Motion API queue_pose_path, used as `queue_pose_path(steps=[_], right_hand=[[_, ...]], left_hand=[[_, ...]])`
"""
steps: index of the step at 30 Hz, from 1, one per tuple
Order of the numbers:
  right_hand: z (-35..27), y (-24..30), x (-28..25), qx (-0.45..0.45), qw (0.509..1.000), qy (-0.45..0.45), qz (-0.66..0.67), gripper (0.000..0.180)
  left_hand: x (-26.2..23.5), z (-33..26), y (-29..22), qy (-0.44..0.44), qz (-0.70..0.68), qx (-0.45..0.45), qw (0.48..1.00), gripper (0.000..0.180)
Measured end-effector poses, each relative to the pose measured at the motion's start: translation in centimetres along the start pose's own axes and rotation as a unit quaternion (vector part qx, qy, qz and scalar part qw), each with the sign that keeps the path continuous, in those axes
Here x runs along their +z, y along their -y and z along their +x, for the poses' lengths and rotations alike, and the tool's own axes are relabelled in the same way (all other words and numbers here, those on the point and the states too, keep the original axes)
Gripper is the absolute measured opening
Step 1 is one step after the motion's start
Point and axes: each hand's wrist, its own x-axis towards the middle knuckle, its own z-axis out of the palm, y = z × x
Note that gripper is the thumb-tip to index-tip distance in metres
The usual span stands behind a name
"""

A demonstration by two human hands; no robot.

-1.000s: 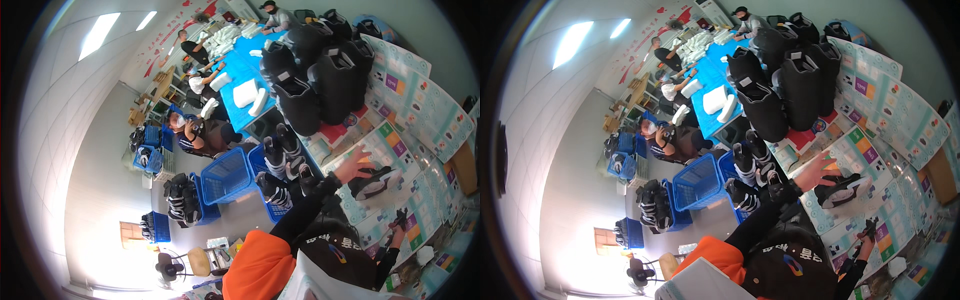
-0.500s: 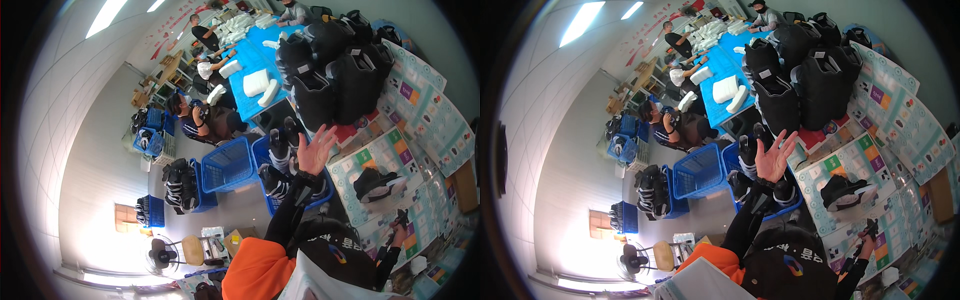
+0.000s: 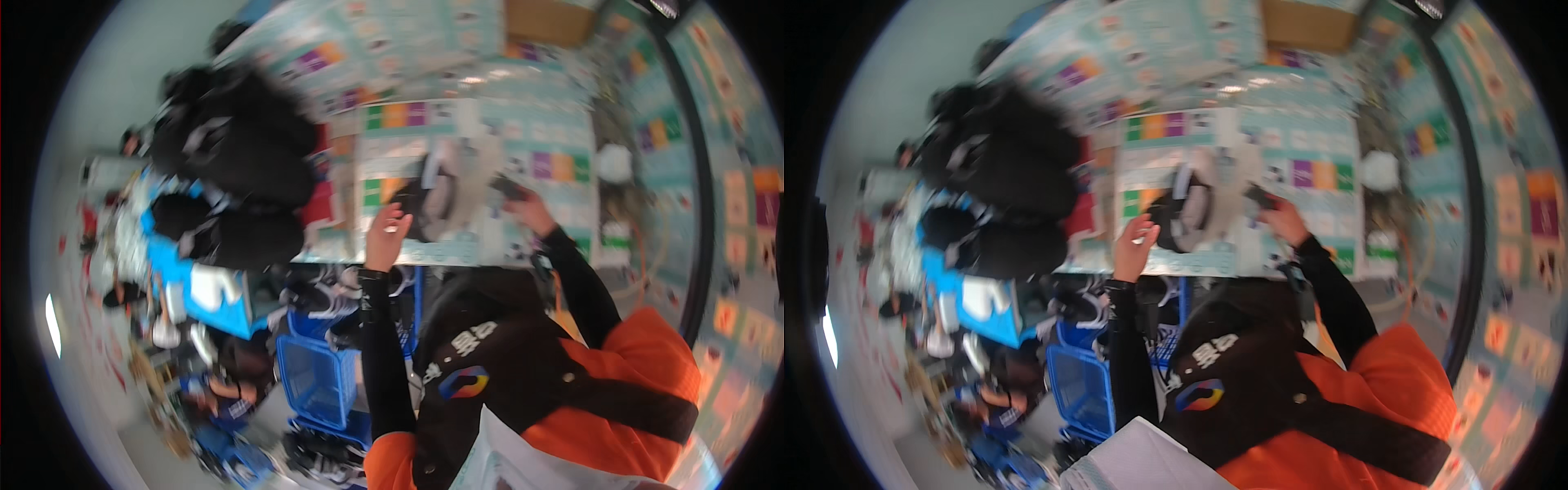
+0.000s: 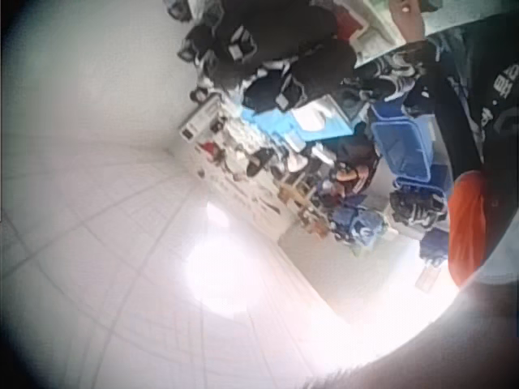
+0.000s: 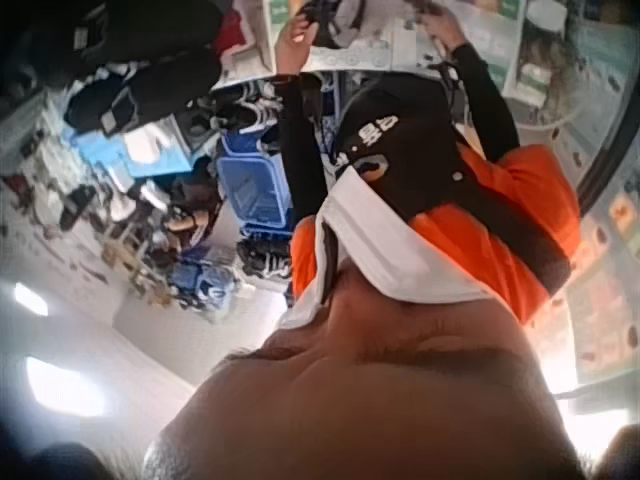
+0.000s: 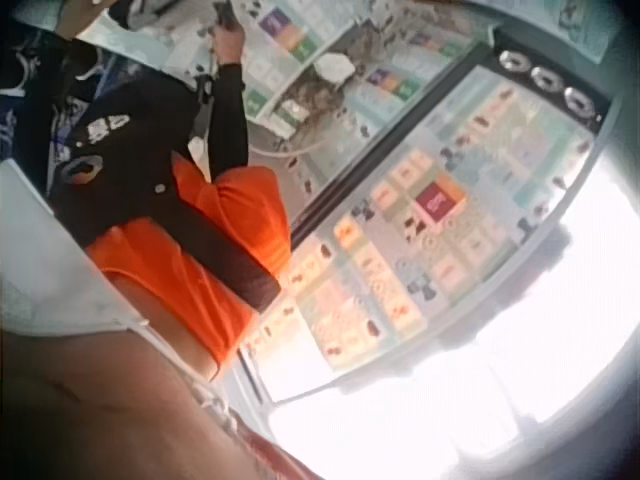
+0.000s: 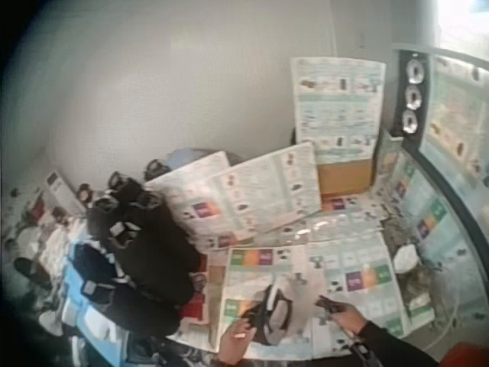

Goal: The person transports a blue bin of shoes across the room, places black shoe components onto a workspace, and uses a handheld air tool to blow air onto the interior of a black shoe.

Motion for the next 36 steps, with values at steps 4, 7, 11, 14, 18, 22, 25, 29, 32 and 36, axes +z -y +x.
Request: queue_pose_path(steps=[4,7,11,14,18,22,25,29,32,36], right_hand=[[-0.5,4.0,-0.8,0.081,0.996,-0.003,0.025,0.033],[-0.5,6.5,-0.4,0.024,0.998,0.051,-0.041,0.033],[1.2,6.7,0.5,0.009,0.989,0.104,-0.102,0.029],[2.5,5.7,1.1,-0.08,0.973,0.02,-0.216,0.028],[2.8,5.3,1.4,-0.054,0.977,0.036,-0.203,0.029],[2.4,5.7,1.7,-0.063,0.973,0.071,-0.21,0.027],[2.3,5.9,2.1,-0.084,0.987,-0.014,-0.139,0.027],[2.5,5.7,2.4,-0.067,0.972,0.071,-0.214,0.025],[2.8,5.4,2.3,-0.081,0.971,0.069,-0.214,0.025],[3.0,5.2,2.0,-0.09,0.981,-0.022,-0.172,0.024]], left_hand=[[8.3,6.2,-1.6,0.006,0.204,0.097,0.974,0.053],[10.5,10.0,-2.6,-0.03,0.272,0.108,0.956,0.041],[11.0,13.2,-2.4,-0.031,0.287,0.111,0.951,0.032],[11.2,14.1,-2.3,-0.005,0.29,0.115,0.95,0.032],[11.0,13.8,-2.7,0.003,0.273,0.091,0.958,0.032],[10.7,13.7,-2.6,0.001,0.28,0.083,0.956,0.03],[10.6,13.6,-2.2,0.003,0.264,0.096,0.96,0.031],[10.5,13.7,-1.9,0.013,0.265,0.076,0.961,0.032],[10.4,13.9,-2.2,0.015,0.268,0.098,0.958,0.033],[10.4,14.2,-2.6,0.039,0.275,0.059,0.959,0.034]])
